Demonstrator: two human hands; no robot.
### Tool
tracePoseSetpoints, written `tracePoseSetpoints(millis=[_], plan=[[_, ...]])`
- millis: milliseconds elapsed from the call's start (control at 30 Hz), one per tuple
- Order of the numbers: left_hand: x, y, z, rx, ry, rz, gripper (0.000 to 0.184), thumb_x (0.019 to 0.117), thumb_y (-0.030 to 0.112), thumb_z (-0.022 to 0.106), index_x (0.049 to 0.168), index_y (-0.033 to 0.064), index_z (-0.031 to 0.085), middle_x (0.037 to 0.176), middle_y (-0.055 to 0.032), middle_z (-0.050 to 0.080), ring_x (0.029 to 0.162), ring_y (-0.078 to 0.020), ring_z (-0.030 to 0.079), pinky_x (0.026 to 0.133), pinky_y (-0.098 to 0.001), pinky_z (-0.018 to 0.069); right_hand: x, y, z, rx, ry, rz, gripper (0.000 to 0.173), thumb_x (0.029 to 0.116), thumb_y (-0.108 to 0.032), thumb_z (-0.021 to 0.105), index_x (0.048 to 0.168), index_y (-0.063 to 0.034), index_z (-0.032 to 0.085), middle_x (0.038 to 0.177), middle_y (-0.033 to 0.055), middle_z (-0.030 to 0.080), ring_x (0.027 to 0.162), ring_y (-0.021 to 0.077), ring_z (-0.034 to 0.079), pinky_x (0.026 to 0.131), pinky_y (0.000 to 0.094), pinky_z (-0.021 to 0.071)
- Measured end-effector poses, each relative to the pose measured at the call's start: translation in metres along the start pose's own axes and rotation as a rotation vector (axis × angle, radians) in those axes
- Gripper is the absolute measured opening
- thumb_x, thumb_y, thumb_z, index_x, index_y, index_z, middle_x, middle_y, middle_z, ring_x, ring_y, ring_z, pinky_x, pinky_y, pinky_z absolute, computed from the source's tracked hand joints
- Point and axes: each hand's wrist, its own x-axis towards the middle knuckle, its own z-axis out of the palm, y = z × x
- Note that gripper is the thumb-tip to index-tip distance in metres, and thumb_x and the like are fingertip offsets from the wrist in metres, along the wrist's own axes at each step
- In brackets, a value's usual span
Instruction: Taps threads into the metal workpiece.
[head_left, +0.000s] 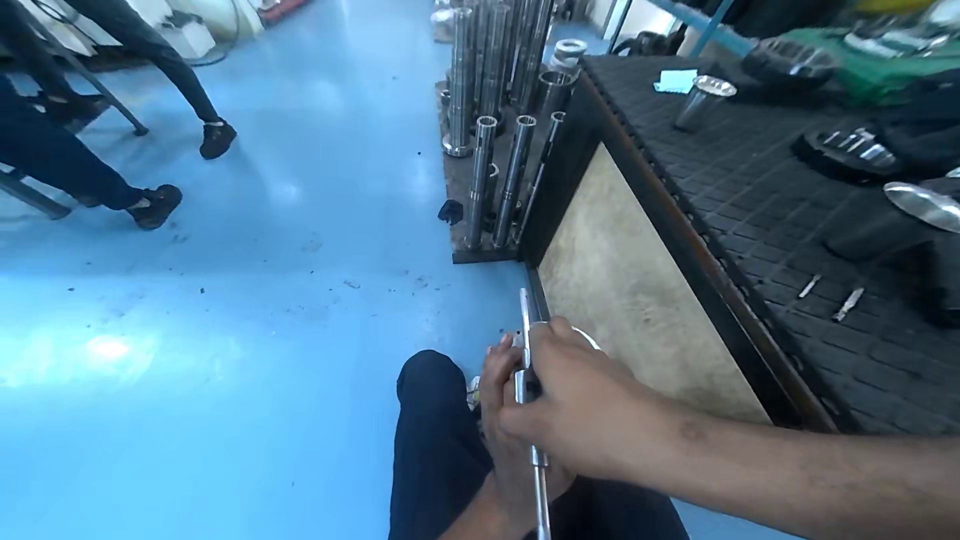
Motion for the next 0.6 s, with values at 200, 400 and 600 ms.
tracePoseSetpoints(millis=[200,400,600], plan=[[-0.026,-0.012,-0.007,0.135,-0.108,-0.018,0.048,0.0919,0.039,0.064,0.118,-0.0017,0.067,0.126,-0.0216,0.065,0.122,-0.0282,0.059,0.105,-0.0404,0.0466,0.003,0.002,0.004,-0.151,0.038,-0.154,0.045,0.0884,-0.040,0.073,0.116,-0.0058,0.064,0.117,0.0131,0.053,0.115,0.0314,0.052,0.090,0.0490,0.0440],[-0.012,-0.002,-0.002,-0.012,-0.034,-0.077,0.063,0.0916,0.052,0.061,0.127,-0.0002,0.057,0.143,-0.0184,0.051,0.142,-0.0204,0.043,0.119,-0.0368,0.0347,0.003,0.001,0.004,-0.178,0.030,-0.177,0.049,0.0897,-0.040,0.071,0.123,-0.0062,0.059,0.118,0.0102,0.052,0.116,0.0276,0.053,0.095,0.0459,0.0445],[-0.023,-0.003,-0.016,0.171,-0.129,-0.019,0.048,0.0980,0.047,0.056,0.109,0.0001,0.062,0.119,-0.0202,0.062,0.120,-0.0186,0.056,0.109,-0.0296,0.0386,-0.007,0.003,0.004,-0.273,-0.027,-0.300,0.040,0.0945,-0.020,0.066,0.127,0.0028,0.058,0.123,0.0190,0.056,0.119,0.0337,0.054,0.097,0.0478,0.0438]])
